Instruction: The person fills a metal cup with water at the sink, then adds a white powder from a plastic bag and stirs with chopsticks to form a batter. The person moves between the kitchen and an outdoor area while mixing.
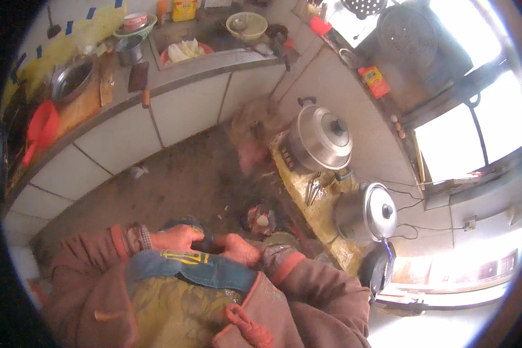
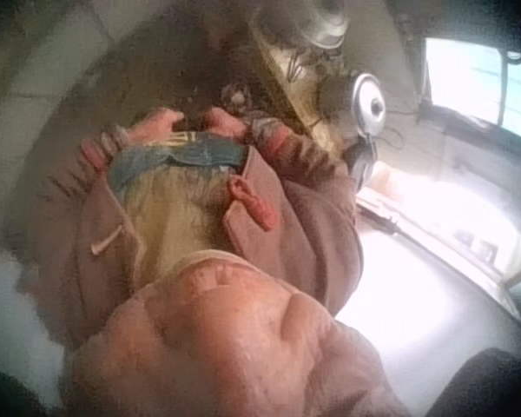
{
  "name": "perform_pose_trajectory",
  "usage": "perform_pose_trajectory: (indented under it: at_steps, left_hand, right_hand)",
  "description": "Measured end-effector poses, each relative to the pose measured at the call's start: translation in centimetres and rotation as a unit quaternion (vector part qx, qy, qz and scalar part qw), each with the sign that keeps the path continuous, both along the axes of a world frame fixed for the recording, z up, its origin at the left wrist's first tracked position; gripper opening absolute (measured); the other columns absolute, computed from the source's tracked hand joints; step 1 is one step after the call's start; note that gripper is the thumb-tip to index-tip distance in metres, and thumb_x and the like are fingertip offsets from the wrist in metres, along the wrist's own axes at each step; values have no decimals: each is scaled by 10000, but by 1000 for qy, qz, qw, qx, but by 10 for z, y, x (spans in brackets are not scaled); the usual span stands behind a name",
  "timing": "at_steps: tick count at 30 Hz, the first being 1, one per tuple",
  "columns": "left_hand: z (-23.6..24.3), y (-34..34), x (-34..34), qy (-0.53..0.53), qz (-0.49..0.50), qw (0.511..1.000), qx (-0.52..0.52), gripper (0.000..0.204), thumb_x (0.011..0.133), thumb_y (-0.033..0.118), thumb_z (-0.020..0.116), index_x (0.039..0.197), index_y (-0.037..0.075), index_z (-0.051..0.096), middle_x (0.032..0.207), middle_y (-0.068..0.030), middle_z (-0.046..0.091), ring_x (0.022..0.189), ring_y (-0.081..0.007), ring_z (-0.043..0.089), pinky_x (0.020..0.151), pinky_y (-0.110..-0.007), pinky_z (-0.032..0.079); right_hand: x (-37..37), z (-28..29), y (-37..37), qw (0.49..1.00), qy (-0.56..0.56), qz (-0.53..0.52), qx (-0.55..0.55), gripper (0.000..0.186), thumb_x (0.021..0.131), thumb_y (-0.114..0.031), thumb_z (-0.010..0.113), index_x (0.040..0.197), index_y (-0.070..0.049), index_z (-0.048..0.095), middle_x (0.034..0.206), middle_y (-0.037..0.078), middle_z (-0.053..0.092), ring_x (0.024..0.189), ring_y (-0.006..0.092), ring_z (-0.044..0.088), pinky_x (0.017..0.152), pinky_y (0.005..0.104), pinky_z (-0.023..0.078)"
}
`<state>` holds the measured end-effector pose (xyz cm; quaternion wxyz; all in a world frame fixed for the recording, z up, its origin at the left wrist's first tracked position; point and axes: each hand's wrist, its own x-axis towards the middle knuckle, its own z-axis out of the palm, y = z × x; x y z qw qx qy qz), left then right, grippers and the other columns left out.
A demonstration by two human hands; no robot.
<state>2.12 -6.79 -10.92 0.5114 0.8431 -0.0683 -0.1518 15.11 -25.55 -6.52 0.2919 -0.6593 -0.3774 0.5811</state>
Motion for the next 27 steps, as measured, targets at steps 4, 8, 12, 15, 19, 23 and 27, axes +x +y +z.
perform_pose_trajectory:
  at_steps: [4,8,12,15,19,23,27]
  left_hand:
    - [2,2,-3,4,26,996,-86,392,781,374,711,820,5,584,742,-238,585,715,-390,606,611,-443,437]
    - [15,8,-1,34,-7,998,-47,361,805,335,705,887,-2,605,797,-237,614,742,-352,624,640,-423,453]
    - [28,15,-4,131,27,988,-73,392,821,211,735,1105,-27,610,999,-128,689,906,-71,534,788,-312,491]
    - [35,21,-4,137,21,983,-121,374,823,210,731,1074,-38,608,960,-130,687,880,-76,533,768,-330,491]
    - [39,24,0,127,0,989,-80,336,820,191,733,1021,-49,610,853,-80,658,845,-63,507,723,-319,486]
    - [37,21,3,159,8,980,-117,303,817,179,734,977,-46,610,832,-65,648,837,-56,489,707,-306,479]
    - [27,16,1,152,13,986,-71,271,815,171,736,946,-32,614,826,-48,644,827,-51,483,704,-299,478]
  right_hand:
    - [-2,-2,-1,999,-14,-22,24,386,797,-293,715,1005,27,657,900,139,691,848,160,626,753,345,499]
    - [-5,-4,-3,999,-10,-40,29,344,799,-244,721,993,33,654,879,129,687,843,143,618,738,337,503]
    - [-8,-5,-6,992,44,-115,29,342,801,-232,720,998,39,649,875,120,681,843,138,612,734,329,508]
    - [-7,-6,-7,990,67,-127,10,346,800,-230,721,1000,43,646,873,115,677,841,141,611,736,328,510]
    - [-3,-10,-8,994,50,-93,23,329,828,-214,699,1033,37,642,927,109,677,882,158,621,769,326,504]
    - [-1,-10,-9,997,38,-71,-5,323,841,-211,686,1047,33,640,950,113,676,907,167,623,788,324,499]
    - [1,-11,-9,991,74,-101,40,324,796,-213,714,971,51,649,869,104,672,834,132,600,730,321,500]
